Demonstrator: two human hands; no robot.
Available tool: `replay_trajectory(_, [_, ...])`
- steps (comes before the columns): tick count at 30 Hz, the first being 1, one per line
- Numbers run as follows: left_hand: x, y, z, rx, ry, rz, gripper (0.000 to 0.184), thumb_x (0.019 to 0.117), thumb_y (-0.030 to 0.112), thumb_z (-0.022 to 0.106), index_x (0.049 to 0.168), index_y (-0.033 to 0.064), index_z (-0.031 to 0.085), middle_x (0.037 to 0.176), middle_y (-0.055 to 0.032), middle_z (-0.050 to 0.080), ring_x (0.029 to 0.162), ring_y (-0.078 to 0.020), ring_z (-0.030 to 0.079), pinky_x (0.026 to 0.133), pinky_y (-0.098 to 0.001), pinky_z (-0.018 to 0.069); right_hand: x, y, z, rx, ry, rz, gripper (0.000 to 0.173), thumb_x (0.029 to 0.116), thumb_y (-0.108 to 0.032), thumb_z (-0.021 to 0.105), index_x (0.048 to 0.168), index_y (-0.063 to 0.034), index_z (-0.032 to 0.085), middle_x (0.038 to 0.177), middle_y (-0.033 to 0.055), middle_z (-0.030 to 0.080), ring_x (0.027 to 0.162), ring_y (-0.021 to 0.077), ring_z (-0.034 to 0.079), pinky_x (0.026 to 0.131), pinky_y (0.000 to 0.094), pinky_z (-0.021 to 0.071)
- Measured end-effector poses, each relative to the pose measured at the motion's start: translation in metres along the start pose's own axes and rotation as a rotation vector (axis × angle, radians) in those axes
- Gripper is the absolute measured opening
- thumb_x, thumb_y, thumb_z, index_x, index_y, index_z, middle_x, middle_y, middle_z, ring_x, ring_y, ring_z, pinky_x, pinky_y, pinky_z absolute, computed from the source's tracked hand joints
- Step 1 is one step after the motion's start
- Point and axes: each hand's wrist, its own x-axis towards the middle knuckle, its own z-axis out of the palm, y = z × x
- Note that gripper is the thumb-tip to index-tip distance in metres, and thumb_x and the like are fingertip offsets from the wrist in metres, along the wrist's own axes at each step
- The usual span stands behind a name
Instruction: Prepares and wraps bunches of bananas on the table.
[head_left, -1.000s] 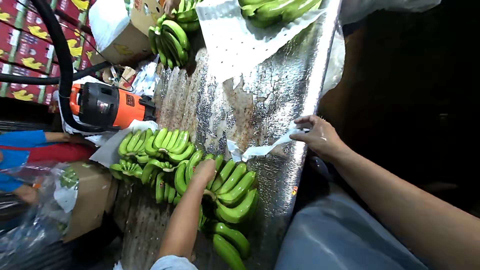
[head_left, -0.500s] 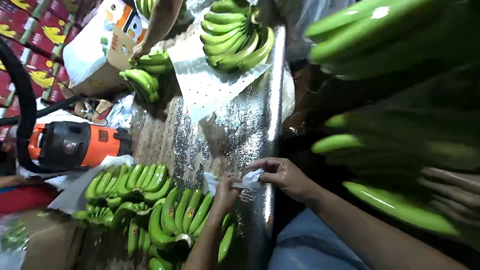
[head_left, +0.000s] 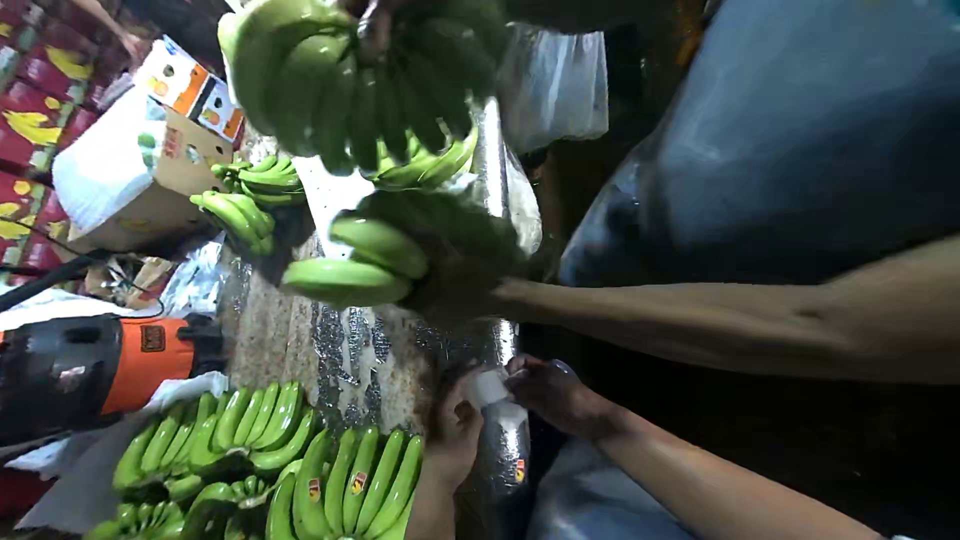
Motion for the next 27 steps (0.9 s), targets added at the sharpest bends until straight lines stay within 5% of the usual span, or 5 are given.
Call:
replay_trajectory(3, [-0.015, -0.003, 0.012, 0.243, -0.171, 0.002, 0.050, 0.0880, -0.004, 0.066, 0.138, -0.0033, 0.061, 0.152, -0.0173, 0.053, 0.142, -0.0192, 0.050, 0.117, -0.0347, 0.0423, -0.011, 0.000, 0.005, 0.178, 0.110, 0.075, 0.039, 0.0982, 0.007, 0.051, 0.136, -0.0038, 0.045, 0.095, 0.0036, 0.067, 0.081, 0.0114, 0.068, 0.077, 0.0288, 0.0588])
replay_trajectory(11, [-0.055, -0.054, 0.035, 0.543, 0.203, 0.590, 0.023, 0.0831, -0.008, 0.065, 0.100, -0.0016, 0.079, 0.112, -0.0214, 0.073, 0.106, -0.0235, 0.073, 0.095, -0.0279, 0.0573, -0.053, 0.022, 0.032, 0.229, 0.213, 0.146, 0.014, 0.1053, -0.003, 0.046, 0.115, -0.0003, 0.056, 0.084, 0.0047, 0.066, 0.075, 0.0112, 0.066, 0.073, 0.0272, 0.0576])
replay_trajectory(20, [-0.075, -0.047, 0.035, 0.489, 0.210, 0.448, 0.014, 0.0807, 0.000, 0.072, 0.091, 0.0021, 0.080, 0.104, -0.0120, 0.076, 0.107, -0.0231, 0.071, 0.099, -0.0399, 0.0554, -0.076, 0.042, 0.025, 0.284, -0.037, 0.158, 0.050, 0.1128, -0.037, 0.024, 0.133, -0.0014, 0.052, 0.115, 0.0136, 0.069, 0.105, 0.0223, 0.070, 0.095, 0.0377, 0.0581])
replay_trajectory(23, [-0.072, -0.044, 0.035, 0.476, 0.127, 0.411, 0.022, 0.0844, 0.015, 0.068, 0.100, 0.0129, 0.083, 0.116, -0.0055, 0.076, 0.122, -0.0299, 0.064, 0.109, -0.0595, 0.0386, -0.073, 0.037, 0.023, 0.302, 0.204, 0.063, 0.025, 0.1084, -0.008, 0.040, 0.122, -0.0002, 0.060, 0.097, 0.0096, 0.071, 0.086, 0.0162, 0.071, 0.079, 0.0304, 0.0604])
replay_trajectory(27, [-0.071, -0.022, 0.034, -0.210, 0.050, -0.106, 0.036, 0.0961, 0.004, 0.058, 0.131, -0.0041, 0.063, 0.147, -0.0162, 0.053, 0.133, -0.0193, 0.052, 0.112, -0.0358, 0.0438, -0.068, 0.020, 0.025, 0.132, 0.224, -0.002, 0.022, 0.0988, 0.008, 0.051, 0.116, 0.0002, 0.063, 0.093, 0.0073, 0.072, 0.080, 0.0124, 0.070, 0.077, 0.0263, 0.0601])
